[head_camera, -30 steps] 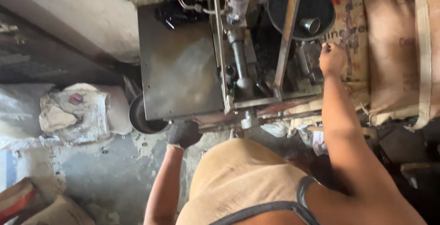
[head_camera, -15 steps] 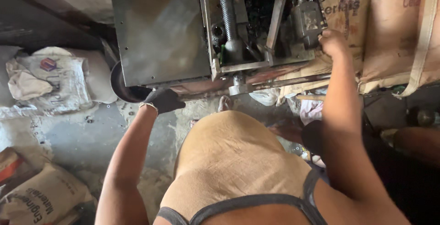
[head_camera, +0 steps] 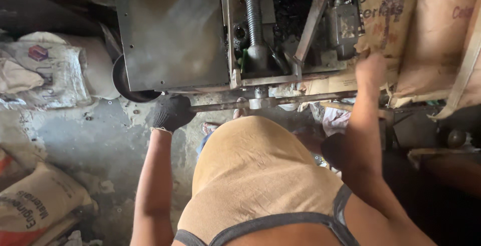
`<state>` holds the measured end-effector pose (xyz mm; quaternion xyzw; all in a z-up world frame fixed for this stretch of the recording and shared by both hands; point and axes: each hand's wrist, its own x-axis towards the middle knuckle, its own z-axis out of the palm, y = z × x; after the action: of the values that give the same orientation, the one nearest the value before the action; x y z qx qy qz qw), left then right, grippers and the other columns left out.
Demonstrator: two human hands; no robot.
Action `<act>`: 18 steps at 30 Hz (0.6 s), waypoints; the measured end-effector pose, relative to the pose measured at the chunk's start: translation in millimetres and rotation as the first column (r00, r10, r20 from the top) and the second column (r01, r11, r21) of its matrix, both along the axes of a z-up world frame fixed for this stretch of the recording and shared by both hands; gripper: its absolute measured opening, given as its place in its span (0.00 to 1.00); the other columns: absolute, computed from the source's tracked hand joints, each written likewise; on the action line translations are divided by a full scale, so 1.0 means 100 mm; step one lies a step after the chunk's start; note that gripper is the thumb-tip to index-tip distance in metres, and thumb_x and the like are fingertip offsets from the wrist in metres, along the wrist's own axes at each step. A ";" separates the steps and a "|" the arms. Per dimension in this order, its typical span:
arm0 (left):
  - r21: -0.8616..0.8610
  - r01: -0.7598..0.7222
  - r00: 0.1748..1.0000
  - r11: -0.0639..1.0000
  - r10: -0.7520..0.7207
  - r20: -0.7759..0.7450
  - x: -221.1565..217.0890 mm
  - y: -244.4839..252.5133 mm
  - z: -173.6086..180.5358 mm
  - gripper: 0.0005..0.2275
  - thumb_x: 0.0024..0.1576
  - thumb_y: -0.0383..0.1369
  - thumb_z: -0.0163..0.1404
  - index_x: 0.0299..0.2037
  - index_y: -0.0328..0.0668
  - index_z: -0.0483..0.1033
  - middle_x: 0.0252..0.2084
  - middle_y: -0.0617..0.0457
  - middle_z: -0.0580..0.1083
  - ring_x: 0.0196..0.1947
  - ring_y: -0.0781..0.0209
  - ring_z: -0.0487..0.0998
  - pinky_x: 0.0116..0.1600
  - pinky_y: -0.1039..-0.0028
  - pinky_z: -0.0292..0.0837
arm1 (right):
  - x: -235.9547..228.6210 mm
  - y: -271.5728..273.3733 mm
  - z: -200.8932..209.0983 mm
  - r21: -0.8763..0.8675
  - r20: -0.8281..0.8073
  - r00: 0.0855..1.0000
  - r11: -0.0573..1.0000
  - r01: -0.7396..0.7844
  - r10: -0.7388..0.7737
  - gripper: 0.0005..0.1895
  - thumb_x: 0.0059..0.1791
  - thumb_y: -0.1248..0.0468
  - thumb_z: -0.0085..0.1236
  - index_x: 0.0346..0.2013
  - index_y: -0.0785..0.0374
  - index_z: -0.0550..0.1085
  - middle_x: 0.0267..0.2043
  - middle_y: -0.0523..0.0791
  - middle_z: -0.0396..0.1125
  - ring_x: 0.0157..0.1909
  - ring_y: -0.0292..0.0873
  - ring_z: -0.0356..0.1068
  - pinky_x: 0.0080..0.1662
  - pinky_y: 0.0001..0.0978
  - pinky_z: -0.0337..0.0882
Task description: The person operates a manual press machine by placing small metal pieces into a mold, then pulling a lever to activate the press. The person repeatedly cycles the machine, collecting the pressed items into a nearby container.
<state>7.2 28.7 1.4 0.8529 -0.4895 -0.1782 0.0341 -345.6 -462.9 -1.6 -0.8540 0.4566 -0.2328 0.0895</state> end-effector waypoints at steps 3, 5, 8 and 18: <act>-0.017 0.017 1.000 1.000 -0.016 0.004 0.01 0.03 -0.04 0.12 0.46 0.45 0.57 0.26 0.47 0.82 0.30 0.46 0.79 0.35 0.43 0.81 0.40 0.54 0.76 | 0.49 -0.17 0.35 0.017 0.005 0.994 0.993 -0.114 0.114 0.14 0.55 0.66 0.51 0.51 0.63 0.80 0.45 0.55 0.76 0.48 0.58 0.76 0.48 0.44 0.72; -0.037 0.027 1.000 0.999 -0.027 0.006 0.02 0.04 -0.07 0.12 0.45 0.45 0.58 0.26 0.47 0.81 0.29 0.46 0.78 0.34 0.43 0.81 0.39 0.54 0.76 | 0.97 -0.26 0.42 0.125 0.218 0.941 0.948 -0.291 0.260 0.12 0.58 0.60 0.60 0.50 0.65 0.79 0.46 0.53 0.76 0.49 0.48 0.78 0.49 0.37 0.74; -0.088 -0.005 1.000 0.996 0.005 0.004 0.00 0.06 -0.11 0.11 0.45 0.44 0.58 0.24 0.46 0.80 0.28 0.46 0.78 0.33 0.42 0.80 0.38 0.53 0.75 | 1.92 -0.24 0.14 0.383 0.428 0.864 0.812 -0.440 0.266 0.11 0.55 0.60 0.62 0.47 0.64 0.79 0.47 0.45 0.77 0.51 0.43 0.76 0.54 0.36 0.75; 0.016 -0.111 0.994 0.994 0.111 0.022 -0.05 0.00 -0.12 0.11 0.44 0.44 0.58 0.24 0.47 0.80 0.28 0.44 0.78 0.32 0.41 0.81 0.38 0.53 0.76 | 3.60 -0.26 -0.69 0.394 0.704 0.642 0.586 -0.708 0.302 0.18 0.45 0.64 0.76 0.42 0.71 0.77 0.41 0.44 0.73 0.45 0.41 0.72 0.50 0.36 0.73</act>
<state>2.0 29.0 -10.3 0.8809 -0.4400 -0.1715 0.0315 14.1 -489.2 -70.6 -0.7545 0.1791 -0.2663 0.5724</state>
